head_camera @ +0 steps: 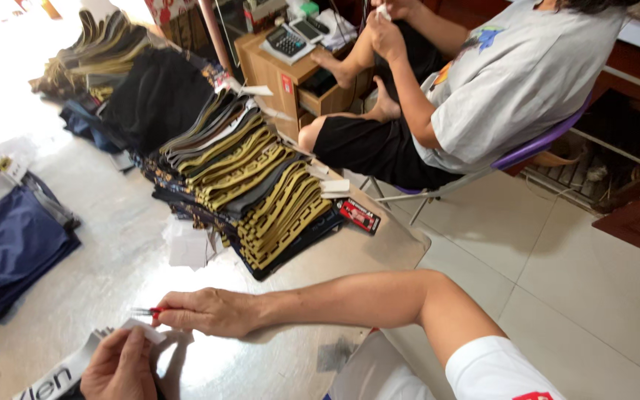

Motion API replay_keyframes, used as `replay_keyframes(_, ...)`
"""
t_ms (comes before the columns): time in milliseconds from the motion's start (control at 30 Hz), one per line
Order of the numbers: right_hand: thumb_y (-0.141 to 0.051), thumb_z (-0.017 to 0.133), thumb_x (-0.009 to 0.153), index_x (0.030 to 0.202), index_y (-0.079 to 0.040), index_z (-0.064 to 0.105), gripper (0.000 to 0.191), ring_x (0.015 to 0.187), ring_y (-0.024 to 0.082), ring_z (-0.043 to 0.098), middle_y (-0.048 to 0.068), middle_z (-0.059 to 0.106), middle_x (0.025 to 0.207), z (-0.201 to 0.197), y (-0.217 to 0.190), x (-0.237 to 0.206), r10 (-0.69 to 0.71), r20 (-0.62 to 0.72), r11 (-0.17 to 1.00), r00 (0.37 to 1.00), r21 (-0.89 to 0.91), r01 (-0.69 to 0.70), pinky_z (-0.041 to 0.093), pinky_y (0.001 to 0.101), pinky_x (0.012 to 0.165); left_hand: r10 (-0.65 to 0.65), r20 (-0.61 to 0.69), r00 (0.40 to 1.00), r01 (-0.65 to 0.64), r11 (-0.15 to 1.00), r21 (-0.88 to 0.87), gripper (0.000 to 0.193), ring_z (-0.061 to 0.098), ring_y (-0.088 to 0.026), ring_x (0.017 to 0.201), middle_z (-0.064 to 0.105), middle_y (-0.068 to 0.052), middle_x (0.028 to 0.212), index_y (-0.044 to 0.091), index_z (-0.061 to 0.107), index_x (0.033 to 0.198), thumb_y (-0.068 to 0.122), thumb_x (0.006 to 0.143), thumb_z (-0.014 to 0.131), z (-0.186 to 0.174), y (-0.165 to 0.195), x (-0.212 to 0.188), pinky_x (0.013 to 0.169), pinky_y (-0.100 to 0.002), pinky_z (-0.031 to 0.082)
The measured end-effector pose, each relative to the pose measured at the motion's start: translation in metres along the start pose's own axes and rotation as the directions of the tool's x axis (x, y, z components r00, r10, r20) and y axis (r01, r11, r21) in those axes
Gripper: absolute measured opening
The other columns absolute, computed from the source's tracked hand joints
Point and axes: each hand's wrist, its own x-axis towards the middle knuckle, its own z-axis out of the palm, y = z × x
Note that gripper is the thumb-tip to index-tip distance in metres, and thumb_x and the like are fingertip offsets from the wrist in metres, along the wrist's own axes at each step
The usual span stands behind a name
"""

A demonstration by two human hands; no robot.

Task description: The person uses a red tagging gun to attach paper tags to the waistbands of black boxer briefs laid on the table, working one garment at a time and setting finished pieces aside. The person occasionally repositions the underwear and reaches for new tags from a pile.

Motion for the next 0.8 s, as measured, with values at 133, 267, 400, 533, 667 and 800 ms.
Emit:
replay_keyframes(133,-0.042,0.040,0.112,0.125,-0.005,0.059,0.043,0.090,0.015,0.061,0.006,0.062,0.094,-0.001,0.002,0.001,-0.022,0.019,1.000,1.000,0.019,0.022,0.052,0.0330,0.078,0.012,-0.032,0.999,-0.007,0.989,0.146,0.014,0.071,-0.028,0.105,0.069,-0.024,0.114,-0.009,0.063,0.117,-0.010,0.104,0.059,-0.013,-0.011,0.000,0.094,-0.039,0.059)
replay_keyframes(267,-0.042,0.040,0.112,0.124,-0.007,0.059,0.042,0.090,0.015,0.062,0.006,0.063,0.093,0.000,0.007,0.005,-0.053,0.015,0.998,0.998,-0.014,0.053,0.052,0.0326,0.078,-0.021,-0.027,0.999,0.023,0.997,0.069,0.019,0.071,-0.024,0.108,0.071,-0.018,0.114,-0.003,0.066,0.117,-0.006,0.099,0.060,-0.023,-0.014,-0.001,0.096,-0.034,0.060)
replay_keyframes(400,-0.043,0.040,0.112,0.125,-0.007,0.060,0.043,0.087,0.017,0.062,0.008,0.062,0.091,0.002,0.014,0.006,-0.027,0.009,0.997,1.000,-0.066,0.027,0.052,0.0337,0.077,-0.007,0.001,1.000,0.007,1.000,0.004,0.014,0.071,-0.022,0.108,0.072,-0.016,0.114,-0.002,0.067,0.115,-0.005,0.103,0.061,-0.026,-0.015,-0.002,0.097,-0.033,0.059)
replay_keyframes(533,-0.045,0.039,0.111,0.131,-0.006,0.056,0.046,0.100,0.017,0.064,0.008,0.066,0.102,0.004,0.022,0.007,-0.096,-0.028,0.992,0.995,-0.086,0.094,0.053,0.0345,0.086,0.014,0.028,1.000,-0.014,1.000,-0.015,0.013,0.072,-0.021,0.108,0.072,-0.015,0.113,0.000,0.068,0.114,-0.004,0.104,0.061,-0.030,-0.017,-0.003,0.097,-0.032,0.059)
replay_keyframes(667,-0.045,0.038,0.112,0.130,-0.006,0.057,0.047,0.103,0.018,0.066,0.009,0.067,0.104,0.006,0.024,0.006,-0.118,-0.029,0.989,0.993,-0.090,0.115,0.054,0.0348,0.088,-0.003,0.015,1.000,0.003,1.000,-0.014,0.014,0.071,-0.019,0.105,0.072,-0.014,0.111,-0.001,0.069,0.115,-0.003,0.104,0.061,-0.028,-0.017,-0.004,0.095,-0.030,0.059)
replay_keyframes(800,-0.044,0.037,0.114,0.129,-0.006,0.058,0.046,0.089,0.015,0.065,0.008,0.066,0.094,0.006,0.017,0.003,-0.113,-0.028,0.986,0.993,-0.126,0.108,0.054,0.0338,0.080,-0.019,0.007,1.000,0.019,1.000,-0.003,0.012,0.071,-0.018,0.102,0.071,-0.014,0.111,-0.001,0.067,0.114,0.000,0.104,0.062,-0.019,-0.011,-0.007,0.093,-0.029,0.058)
